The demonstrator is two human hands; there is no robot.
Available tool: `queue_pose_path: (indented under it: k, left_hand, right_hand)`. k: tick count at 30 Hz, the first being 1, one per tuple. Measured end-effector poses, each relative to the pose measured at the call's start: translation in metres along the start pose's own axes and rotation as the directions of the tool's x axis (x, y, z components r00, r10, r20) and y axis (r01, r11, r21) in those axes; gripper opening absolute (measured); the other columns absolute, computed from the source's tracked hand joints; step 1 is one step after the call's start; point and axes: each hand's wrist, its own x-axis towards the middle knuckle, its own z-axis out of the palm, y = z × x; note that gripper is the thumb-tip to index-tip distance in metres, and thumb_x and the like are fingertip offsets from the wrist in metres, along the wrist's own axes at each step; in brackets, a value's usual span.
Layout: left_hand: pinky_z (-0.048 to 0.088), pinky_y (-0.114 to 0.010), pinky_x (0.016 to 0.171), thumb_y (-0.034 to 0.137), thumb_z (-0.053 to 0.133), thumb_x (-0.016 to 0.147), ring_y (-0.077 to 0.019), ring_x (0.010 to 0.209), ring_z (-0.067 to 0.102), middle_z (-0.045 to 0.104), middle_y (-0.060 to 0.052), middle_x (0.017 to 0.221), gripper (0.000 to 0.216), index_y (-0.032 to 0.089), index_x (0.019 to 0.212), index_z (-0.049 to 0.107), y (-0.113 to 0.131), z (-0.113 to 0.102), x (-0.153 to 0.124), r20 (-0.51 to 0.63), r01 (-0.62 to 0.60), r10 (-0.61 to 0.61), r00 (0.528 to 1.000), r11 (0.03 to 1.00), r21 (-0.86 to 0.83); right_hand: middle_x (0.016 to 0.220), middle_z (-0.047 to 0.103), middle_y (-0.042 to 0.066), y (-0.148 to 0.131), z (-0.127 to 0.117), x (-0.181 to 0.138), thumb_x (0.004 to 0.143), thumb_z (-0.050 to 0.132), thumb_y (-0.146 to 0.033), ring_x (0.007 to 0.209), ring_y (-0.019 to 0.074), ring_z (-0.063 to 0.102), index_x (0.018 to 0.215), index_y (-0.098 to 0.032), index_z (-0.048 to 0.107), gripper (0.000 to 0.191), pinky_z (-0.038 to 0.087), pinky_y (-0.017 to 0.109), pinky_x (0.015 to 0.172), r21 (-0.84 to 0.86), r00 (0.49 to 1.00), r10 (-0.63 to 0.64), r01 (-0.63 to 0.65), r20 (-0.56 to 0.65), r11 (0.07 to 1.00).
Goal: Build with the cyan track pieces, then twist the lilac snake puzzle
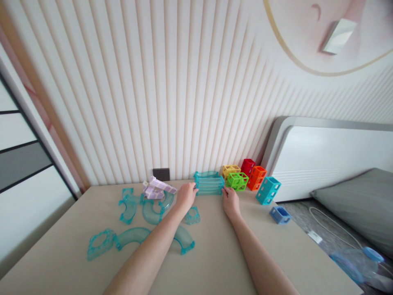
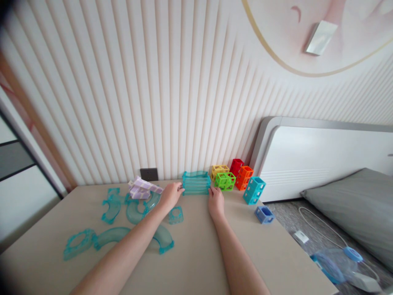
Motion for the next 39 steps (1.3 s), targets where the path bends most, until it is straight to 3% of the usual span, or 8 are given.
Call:
queue_pose_path:
  k: [10, 16, 20, 31, 39]
  left_hand:
    - [0.047, -0.028, 0.084, 0.025, 0.063, 0.090, -0.0214, 0.107, 0.067, 0.074, -0.006, 0.110, 0.016, 0.023, 0.105, 0.067, 0.001, -0.002, -0.002, 0.003, 0.014, -0.014, 1.000, 1.000, -0.028]
    - [0.047, -0.026, 0.083, 0.019, 0.063, 0.088, -0.0199, 0.106, 0.067, 0.074, -0.005, 0.110, 0.025, 0.024, 0.113, 0.063, 0.000, 0.000, -0.003, 0.007, 0.015, -0.015, 1.000, 0.999, -0.044]
    - [0.047, -0.026, 0.082, 0.019, 0.063, 0.089, -0.0197, 0.106, 0.067, 0.074, -0.005, 0.109, 0.027, 0.023, 0.115, 0.062, -0.001, 0.001, -0.003, 0.018, 0.022, -0.021, 1.000, 0.999, -0.044]
    - [0.047, -0.027, 0.083, 0.021, 0.062, 0.090, -0.0201, 0.107, 0.067, 0.074, -0.005, 0.108, 0.014, 0.023, 0.103, 0.064, 0.000, -0.001, -0.004, 0.027, 0.022, -0.022, 0.999, 1.000, -0.009]
    - [0.047, -0.027, 0.084, 0.023, 0.062, 0.090, -0.0205, 0.106, 0.067, 0.075, -0.005, 0.105, 0.017, 0.023, 0.107, 0.064, 0.000, 0.000, -0.003, 0.023, 0.008, -0.009, 1.000, 1.000, 0.024]
  right_hand:
    - [0.089, 0.066, 0.011, -0.003, -0.002, -0.001, 0.093, 0.041, -0.031, 0.082, 0.0221, 0.061, 0.088, -0.015, 0.072, 0.035, 0.043, 0.028, 0.074, -0.057, 1.000, -0.002, 0.004, 0.028, 0.998]
    - [0.091, 0.066, 0.010, -0.004, -0.005, -0.003, 0.091, 0.047, -0.026, 0.083, 0.0213, 0.061, 0.096, -0.016, 0.071, 0.025, 0.042, 0.026, 0.074, -0.147, 0.997, 0.020, -0.009, 0.077, 0.989]
    - [0.086, 0.067, 0.008, -0.005, -0.007, -0.005, 0.090, 0.051, -0.022, 0.081, 0.0212, 0.060, 0.090, -0.018, 0.071, 0.020, 0.039, 0.026, 0.071, -0.225, 0.992, 0.045, -0.018, 0.115, 0.974]
    - [0.083, 0.069, 0.008, -0.011, -0.011, -0.005, 0.092, 0.051, -0.022, 0.079, 0.0210, 0.062, 0.081, -0.019, 0.070, 0.022, 0.035, 0.025, 0.066, -0.299, 0.986, 0.068, -0.018, 0.156, 0.954]
    - [0.079, 0.068, 0.007, -0.013, -0.012, -0.006, 0.091, 0.053, -0.023, 0.074, 0.0190, 0.061, 0.076, -0.019, 0.070, 0.023, 0.033, 0.025, 0.062, -0.287, 0.987, 0.070, -0.026, 0.143, 0.958]
